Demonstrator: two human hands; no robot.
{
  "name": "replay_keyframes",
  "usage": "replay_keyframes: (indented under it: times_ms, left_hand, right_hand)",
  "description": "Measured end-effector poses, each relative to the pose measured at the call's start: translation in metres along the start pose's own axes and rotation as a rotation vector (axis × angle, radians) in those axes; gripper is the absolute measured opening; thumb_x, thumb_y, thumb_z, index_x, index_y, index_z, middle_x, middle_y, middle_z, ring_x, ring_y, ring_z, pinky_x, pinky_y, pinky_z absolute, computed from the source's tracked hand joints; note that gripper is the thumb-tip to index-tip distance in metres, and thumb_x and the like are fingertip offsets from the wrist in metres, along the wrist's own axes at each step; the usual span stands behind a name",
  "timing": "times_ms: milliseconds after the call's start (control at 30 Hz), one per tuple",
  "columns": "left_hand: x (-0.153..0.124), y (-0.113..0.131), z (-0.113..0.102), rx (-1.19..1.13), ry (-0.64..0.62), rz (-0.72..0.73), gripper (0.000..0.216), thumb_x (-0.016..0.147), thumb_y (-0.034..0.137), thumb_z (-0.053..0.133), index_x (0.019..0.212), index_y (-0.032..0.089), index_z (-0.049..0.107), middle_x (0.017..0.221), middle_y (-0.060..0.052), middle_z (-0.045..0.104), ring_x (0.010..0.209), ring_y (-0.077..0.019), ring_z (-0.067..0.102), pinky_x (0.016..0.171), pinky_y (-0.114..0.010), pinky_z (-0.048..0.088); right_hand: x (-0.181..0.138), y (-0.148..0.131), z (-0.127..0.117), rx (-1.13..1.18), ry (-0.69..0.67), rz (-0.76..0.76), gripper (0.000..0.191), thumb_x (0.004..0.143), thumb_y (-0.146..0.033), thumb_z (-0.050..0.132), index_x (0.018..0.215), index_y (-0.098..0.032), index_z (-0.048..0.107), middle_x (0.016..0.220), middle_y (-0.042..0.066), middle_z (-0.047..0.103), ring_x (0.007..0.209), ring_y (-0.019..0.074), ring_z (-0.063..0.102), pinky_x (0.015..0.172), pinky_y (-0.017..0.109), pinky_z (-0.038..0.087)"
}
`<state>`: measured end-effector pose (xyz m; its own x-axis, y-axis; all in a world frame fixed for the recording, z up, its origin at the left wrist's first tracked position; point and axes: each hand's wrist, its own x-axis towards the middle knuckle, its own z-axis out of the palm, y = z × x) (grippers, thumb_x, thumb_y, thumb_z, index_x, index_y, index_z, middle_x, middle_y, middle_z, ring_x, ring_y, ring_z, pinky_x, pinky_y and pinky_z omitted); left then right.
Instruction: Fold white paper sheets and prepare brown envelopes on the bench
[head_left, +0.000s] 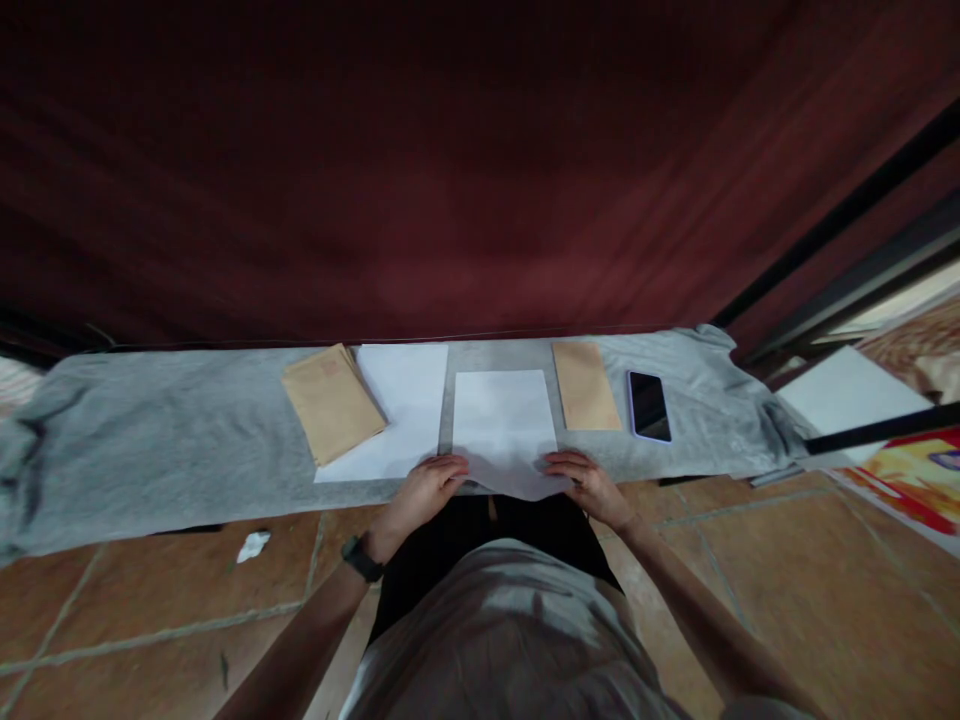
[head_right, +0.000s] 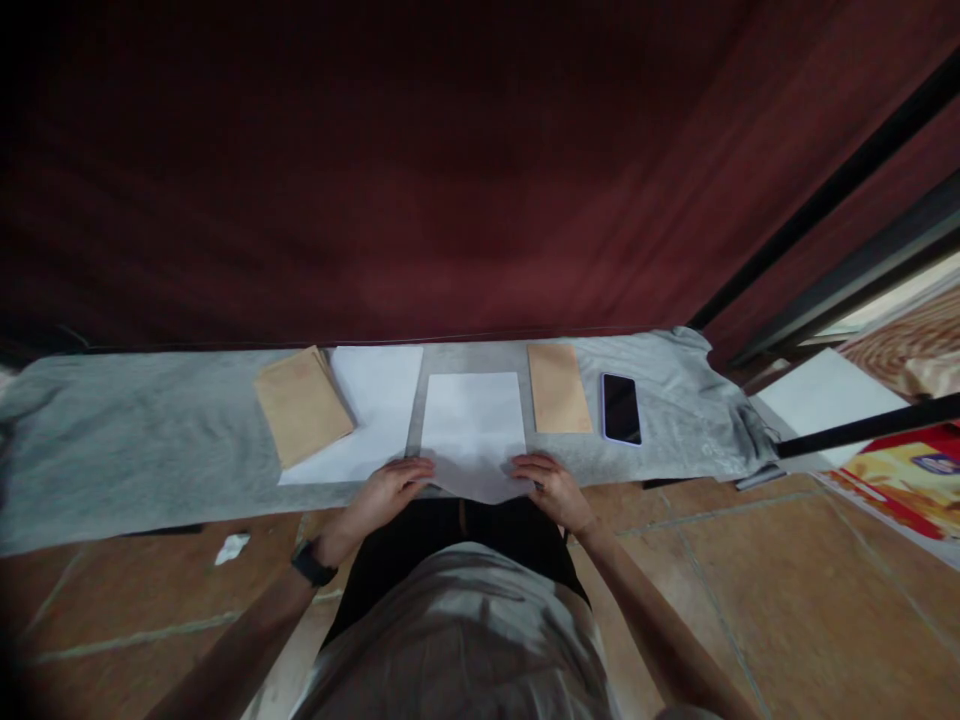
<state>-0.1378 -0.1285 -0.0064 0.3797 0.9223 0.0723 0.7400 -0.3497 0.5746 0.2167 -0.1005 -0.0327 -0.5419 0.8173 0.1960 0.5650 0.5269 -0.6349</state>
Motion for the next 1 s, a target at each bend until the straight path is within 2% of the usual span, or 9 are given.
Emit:
replay_keyframes:
  times_ms: [67, 167, 267, 333, 467, 567, 733, 1000]
  left_hand:
    - [0.008, -0.001, -0.001, -0.068, 0.032, -0.06, 0.018, 0.092, 0.027, 0.061, 0.101, 0.023, 0.075, 0.118, -0.006, 0.075, 0.113, -0.0206, 0.069, 0.105, -0.038, 0.053]
    - [0.022, -0.002, -0.002, -0.162, 0.062, -0.21, 0.021, 0.09, 0.035, 0.062, 0.101, 0.021, 0.074, 0.111, -0.006, 0.077, 0.104, -0.0214, 0.071, 0.096, -0.034, 0.055]
    - [0.035, -0.001, -0.002, -0.208, 0.105, -0.384, 0.026, 0.09, 0.04, 0.059, 0.098, 0.02, 0.073, 0.094, -0.004, 0.078, 0.086, -0.0205, 0.07, 0.082, -0.031, 0.056]
    - [0.044, 0.0, -0.001, -0.225, 0.164, -0.445, 0.026, 0.089, 0.041, 0.059, 0.095, 0.02, 0.072, 0.088, -0.002, 0.076, 0.083, -0.0197, 0.068, 0.077, -0.029, 0.054]
    - [0.06, 0.001, 0.0, -0.205, 0.22, -0.512, 0.026, 0.09, 0.042, 0.055, 0.081, 0.02, 0.067, 0.071, 0.001, 0.066, 0.074, -0.0165, 0.061, 0.068, -0.025, 0.047]
    - [0.068, 0.003, 0.0, -0.141, 0.233, -0.542, 0.029, 0.092, 0.041, 0.052, 0.073, 0.02, 0.06, 0.065, 0.003, 0.058, 0.066, -0.0143, 0.056, 0.063, -0.024, 0.041]
    - [0.079, 0.01, -0.002, 0.023, 0.166, -0.66, 0.026, 0.096, 0.039, 0.049, 0.082, 0.021, 0.062, 0.071, 0.001, 0.063, 0.069, -0.0161, 0.061, 0.063, -0.025, 0.038]
    - [0.097, 0.023, -0.011, 0.27, 0.055, -0.766, 0.032, 0.099, 0.038, 0.044, 0.11, 0.02, 0.067, 0.097, -0.011, 0.076, 0.089, -0.0246, 0.071, 0.072, -0.031, 0.046]
  right_hand:
    - [0.006, 0.0, -0.001, -0.007, 0.049, 0.103, 0.026, 0.097, -0.028, 0.054, 0.111, -0.025, 0.074, 0.114, 0.005, 0.076, 0.11, 0.0229, 0.07, 0.099, 0.041, 0.055]
    - [0.018, 0.002, -0.001, 0.01, 0.14, 0.27, 0.03, 0.099, -0.041, 0.051, 0.103, -0.022, 0.074, 0.102, 0.007, 0.078, 0.096, 0.0245, 0.073, 0.087, 0.036, 0.058]
    - [0.034, 0.003, 0.0, 0.014, 0.188, 0.37, 0.034, 0.098, -0.045, 0.049, 0.102, -0.02, 0.072, 0.09, 0.007, 0.077, 0.084, 0.0242, 0.073, 0.074, 0.032, 0.056]
    - [0.046, 0.004, 0.001, -0.006, 0.2, 0.414, 0.035, 0.099, -0.045, 0.046, 0.104, -0.02, 0.07, 0.082, 0.006, 0.075, 0.078, 0.0232, 0.072, 0.067, 0.03, 0.052]
    - [0.065, 0.003, 0.005, -0.133, 0.216, 0.478, 0.033, 0.1, -0.045, 0.044, 0.099, -0.021, 0.068, 0.078, 0.005, 0.072, 0.077, 0.0225, 0.07, 0.066, 0.028, 0.048]
    - [0.076, 0.002, 0.011, -0.258, 0.224, 0.526, 0.03, 0.101, -0.04, 0.044, 0.107, -0.021, 0.066, 0.087, 0.007, 0.074, 0.083, 0.0233, 0.071, 0.07, 0.028, 0.048]
    - [0.089, -0.003, 0.022, -0.414, 0.207, 0.577, 0.037, 0.103, -0.034, 0.04, 0.135, -0.019, 0.054, 0.112, 0.013, 0.074, 0.094, 0.0252, 0.071, 0.079, 0.031, 0.05]
    - [0.108, -0.007, 0.028, -0.59, 0.24, 0.532, 0.045, 0.104, -0.03, 0.031, 0.142, -0.013, 0.049, 0.109, 0.02, 0.069, 0.091, 0.0299, 0.068, 0.08, 0.04, 0.05]
